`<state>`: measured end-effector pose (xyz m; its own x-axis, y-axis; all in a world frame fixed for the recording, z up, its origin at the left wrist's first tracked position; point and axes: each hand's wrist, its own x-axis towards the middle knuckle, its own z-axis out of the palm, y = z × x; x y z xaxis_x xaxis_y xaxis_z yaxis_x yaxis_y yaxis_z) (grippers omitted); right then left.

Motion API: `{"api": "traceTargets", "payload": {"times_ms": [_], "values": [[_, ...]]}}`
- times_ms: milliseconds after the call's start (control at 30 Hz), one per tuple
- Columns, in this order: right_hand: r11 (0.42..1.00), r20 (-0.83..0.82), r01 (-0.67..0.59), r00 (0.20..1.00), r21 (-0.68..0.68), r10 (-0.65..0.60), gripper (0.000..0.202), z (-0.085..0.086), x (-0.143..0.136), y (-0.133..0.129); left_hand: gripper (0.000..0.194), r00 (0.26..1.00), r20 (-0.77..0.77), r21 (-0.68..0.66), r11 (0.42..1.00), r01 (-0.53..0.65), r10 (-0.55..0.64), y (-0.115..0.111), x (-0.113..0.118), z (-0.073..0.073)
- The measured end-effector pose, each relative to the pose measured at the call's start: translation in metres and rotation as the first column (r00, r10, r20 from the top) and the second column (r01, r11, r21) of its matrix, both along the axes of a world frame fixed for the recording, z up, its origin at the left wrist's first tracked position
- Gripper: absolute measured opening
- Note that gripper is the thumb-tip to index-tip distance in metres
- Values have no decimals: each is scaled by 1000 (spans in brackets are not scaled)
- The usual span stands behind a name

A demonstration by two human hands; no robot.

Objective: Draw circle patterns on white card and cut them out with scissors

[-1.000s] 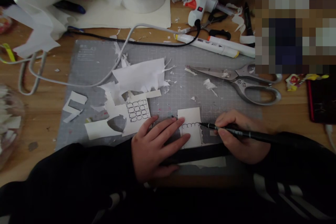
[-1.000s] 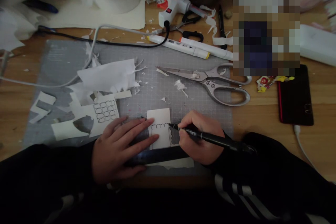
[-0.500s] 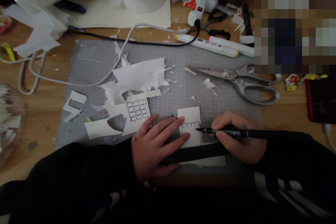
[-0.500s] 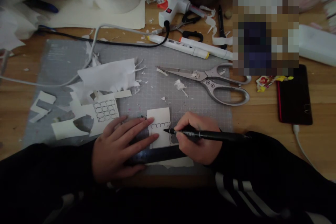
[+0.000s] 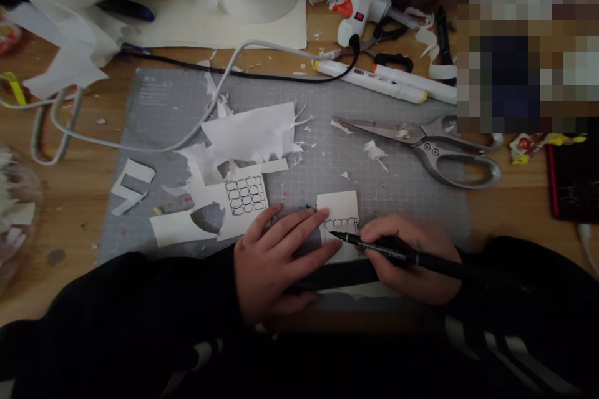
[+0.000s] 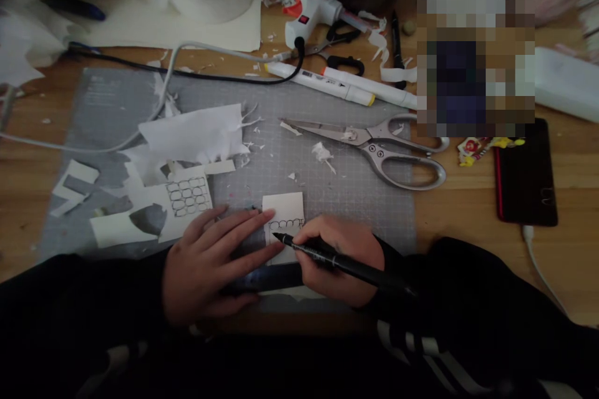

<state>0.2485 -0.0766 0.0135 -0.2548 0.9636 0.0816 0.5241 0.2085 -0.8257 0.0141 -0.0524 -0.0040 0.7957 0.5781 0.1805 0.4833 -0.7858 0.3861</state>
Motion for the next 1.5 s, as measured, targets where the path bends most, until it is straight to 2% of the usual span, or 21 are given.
{"api": "traceTargets", "payload": {"times_ms": [133, 333, 833, 1267, 1500], "values": [[999, 3, -40, 999, 7, 40, 7, 3, -2, 1, 46, 1000, -10, -11, 1000, 3, -3, 0, 0, 0], [998, 9, -24, 1000, -56, 24, 6, 3, -1, 3, 48, 999, -35, -3, 1000, 10, -10, 0, -1, 0], [999, -7, -9, 1000, -42, 8, 6, -2, -3, -1, 47, 1000, -10, 10, 1000, 3, -3, 0, -1, 0], [992, -15, 93, 995, -84, -94, 2, -1, -4, -4, 47, 999, -32, 16, 1000, 19, -18, 0, -2, 0], [991, 0, 94, 996, -97, -94, 3, -1, 0, -4, 48, 999, -30, 5, 1000, 14, -14, 0, -2, 1]]}}
